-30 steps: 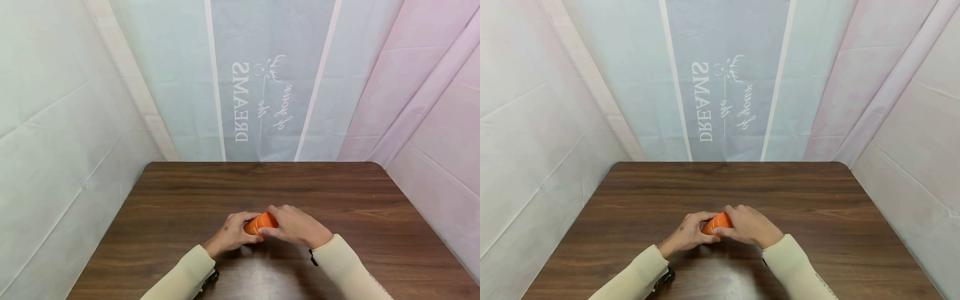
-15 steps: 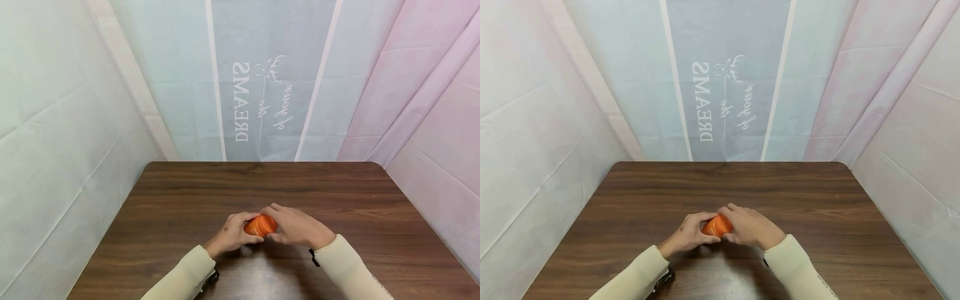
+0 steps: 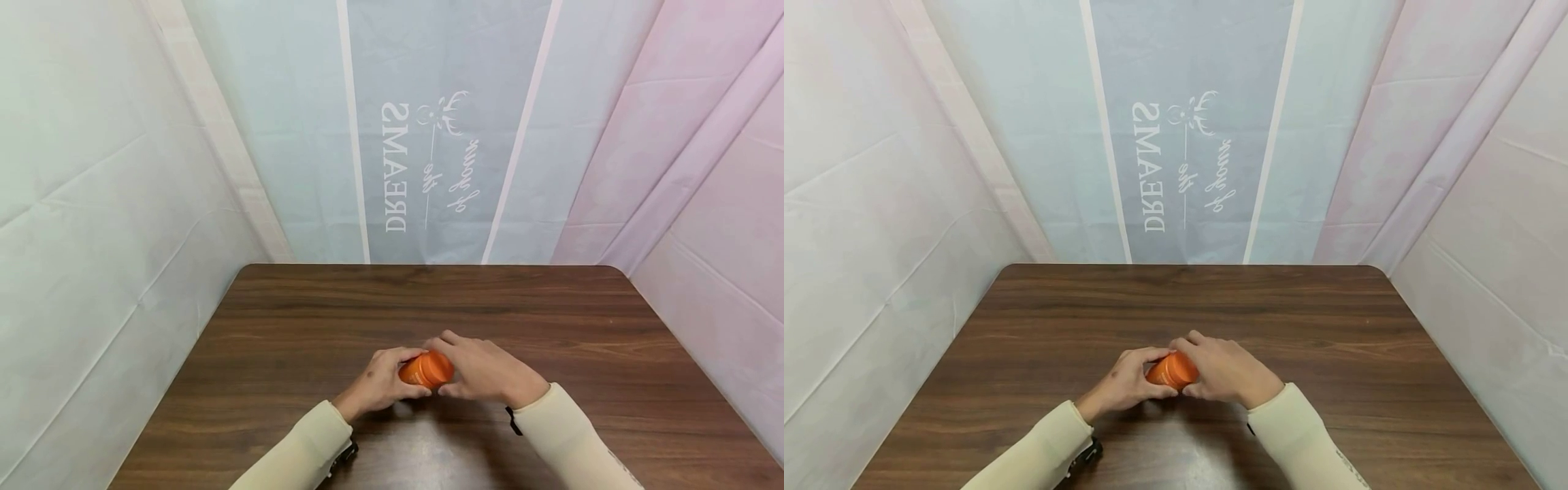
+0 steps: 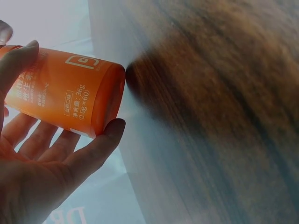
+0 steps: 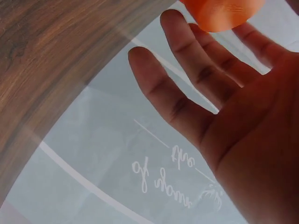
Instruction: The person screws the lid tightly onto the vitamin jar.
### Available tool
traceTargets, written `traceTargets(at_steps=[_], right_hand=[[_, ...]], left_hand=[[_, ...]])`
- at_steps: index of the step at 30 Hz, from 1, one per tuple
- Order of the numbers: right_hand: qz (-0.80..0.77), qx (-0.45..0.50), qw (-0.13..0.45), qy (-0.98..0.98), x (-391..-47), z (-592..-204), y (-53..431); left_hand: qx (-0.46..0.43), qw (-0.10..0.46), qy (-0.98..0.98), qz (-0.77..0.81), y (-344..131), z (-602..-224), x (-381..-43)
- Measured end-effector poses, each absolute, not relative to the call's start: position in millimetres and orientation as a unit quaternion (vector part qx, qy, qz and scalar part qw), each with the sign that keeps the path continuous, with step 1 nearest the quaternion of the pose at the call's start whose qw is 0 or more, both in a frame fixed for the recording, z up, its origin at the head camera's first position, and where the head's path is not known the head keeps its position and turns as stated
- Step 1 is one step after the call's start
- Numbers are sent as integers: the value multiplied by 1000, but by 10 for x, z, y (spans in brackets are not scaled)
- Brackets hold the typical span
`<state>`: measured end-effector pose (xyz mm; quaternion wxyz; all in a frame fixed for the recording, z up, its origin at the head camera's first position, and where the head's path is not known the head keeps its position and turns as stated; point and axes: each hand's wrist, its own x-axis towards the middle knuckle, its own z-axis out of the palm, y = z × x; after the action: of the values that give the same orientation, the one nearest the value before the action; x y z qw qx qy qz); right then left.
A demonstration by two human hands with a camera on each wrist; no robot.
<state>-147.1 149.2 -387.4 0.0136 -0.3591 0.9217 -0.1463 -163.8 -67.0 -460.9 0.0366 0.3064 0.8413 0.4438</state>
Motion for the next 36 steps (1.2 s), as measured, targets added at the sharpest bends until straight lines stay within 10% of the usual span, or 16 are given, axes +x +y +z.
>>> traceTargets(at_steps=[36], right_hand=[[-130,-322,19,938,-1451,-3857,1463]], left_hand=[[302,37,841,447,-675,-4619,-1634]])
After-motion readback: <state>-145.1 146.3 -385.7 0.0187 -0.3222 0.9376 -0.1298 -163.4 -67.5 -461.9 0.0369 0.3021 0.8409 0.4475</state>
